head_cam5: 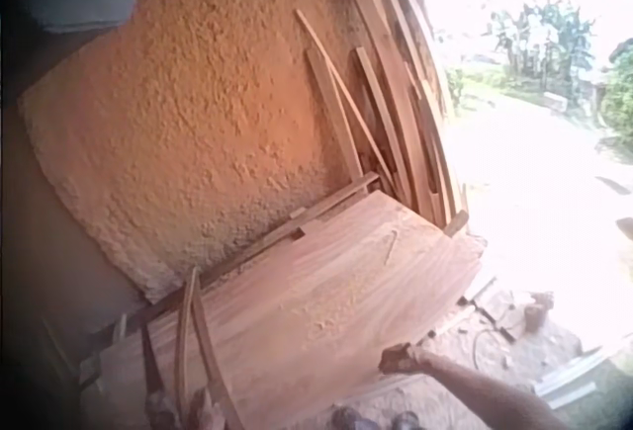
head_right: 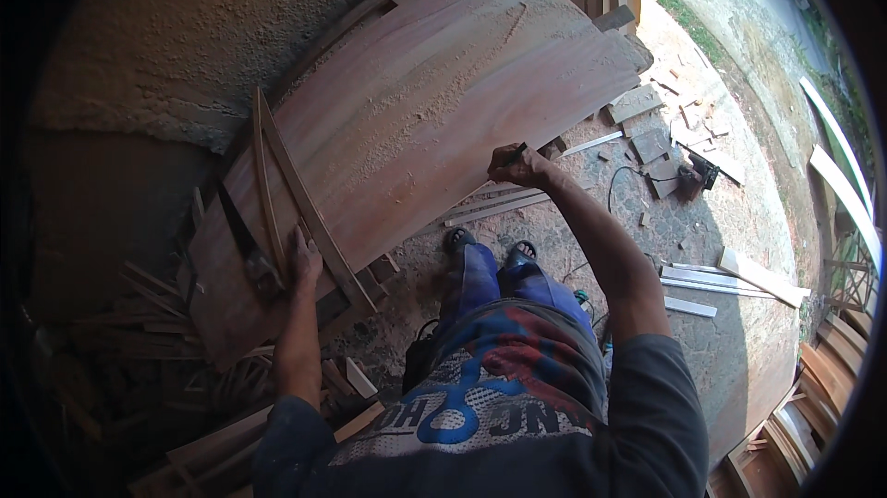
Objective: The person marks a large sheet of plywood with a pencil and a straightedge, then uses a circular saw to cut along the marked line. After cutting, the person measures the cut piece with a tape measure and repositions the plywood for further work.
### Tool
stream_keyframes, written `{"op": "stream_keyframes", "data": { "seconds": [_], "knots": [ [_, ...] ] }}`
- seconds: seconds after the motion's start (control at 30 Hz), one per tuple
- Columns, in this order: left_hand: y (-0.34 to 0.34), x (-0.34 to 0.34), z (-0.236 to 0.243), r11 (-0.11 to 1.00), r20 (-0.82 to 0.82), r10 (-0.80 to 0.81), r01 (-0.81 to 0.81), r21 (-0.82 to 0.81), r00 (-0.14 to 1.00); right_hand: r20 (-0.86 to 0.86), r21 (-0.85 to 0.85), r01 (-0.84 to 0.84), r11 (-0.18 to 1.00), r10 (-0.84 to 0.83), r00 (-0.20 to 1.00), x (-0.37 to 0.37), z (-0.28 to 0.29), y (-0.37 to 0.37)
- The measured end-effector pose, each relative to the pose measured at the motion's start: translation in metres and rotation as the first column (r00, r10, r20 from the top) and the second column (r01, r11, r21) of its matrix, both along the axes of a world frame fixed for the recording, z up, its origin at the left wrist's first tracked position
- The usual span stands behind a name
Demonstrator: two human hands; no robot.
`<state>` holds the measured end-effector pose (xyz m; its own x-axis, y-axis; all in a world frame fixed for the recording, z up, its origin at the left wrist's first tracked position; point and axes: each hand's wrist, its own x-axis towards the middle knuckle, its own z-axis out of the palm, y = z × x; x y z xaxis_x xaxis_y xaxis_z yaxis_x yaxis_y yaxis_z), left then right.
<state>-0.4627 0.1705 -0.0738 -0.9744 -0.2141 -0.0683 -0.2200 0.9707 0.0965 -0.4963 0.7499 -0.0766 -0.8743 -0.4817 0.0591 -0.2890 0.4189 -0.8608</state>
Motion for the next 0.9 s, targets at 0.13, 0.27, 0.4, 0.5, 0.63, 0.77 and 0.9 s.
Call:
{"op": "stream_keyframes", "data": {
  "seconds": [0.13,0.27,0.4,0.5,0.63,0.77,0.9],
  "knots": [
    [0.002,-0.001,0.004,1.000,0.019,-0.009,0.009,0.006,1.000,0.113,-0.072,0.032,0.997,-0.024,0.993,0.002,0.005,-0.001],
    [0.008,0.001,0.012,1.000,0.023,-0.001,0.001,-0.013,1.000,0.068,0.038,0.020,0.999,-0.023,0.997,0.001,-0.001,-0.003],
    [0.015,0.002,0.020,1.000,0.042,0.000,0.001,-0.027,0.999,0.009,0.122,0.003,0.993,-0.004,1.000,-0.002,-0.012,-0.002],
    [0.017,0.002,0.022,1.000,0.040,0.002,-0.002,-0.024,0.999,-0.204,0.153,-0.043,0.987,0.074,0.976,-0.003,-0.019,-0.003],
    [0.015,0.002,0.019,1.000,0.016,-0.002,0.002,-0.016,1.000,-0.159,0.111,-0.013,0.994,0.031,0.987,-0.001,-0.020,-0.002],
    [0.011,0.003,0.015,0.999,0.011,-0.017,0.017,-0.032,1.000,-0.095,0.041,0.010,0.999,-0.006,0.995,0.001,-0.018,-0.002],
    [0.009,0.003,0.012,1.000,-0.002,-0.020,0.020,-0.015,1.000,-0.105,0.023,0.020,1.000,-0.018,0.994,0.001,-0.016,-0.005]
  ]
}}
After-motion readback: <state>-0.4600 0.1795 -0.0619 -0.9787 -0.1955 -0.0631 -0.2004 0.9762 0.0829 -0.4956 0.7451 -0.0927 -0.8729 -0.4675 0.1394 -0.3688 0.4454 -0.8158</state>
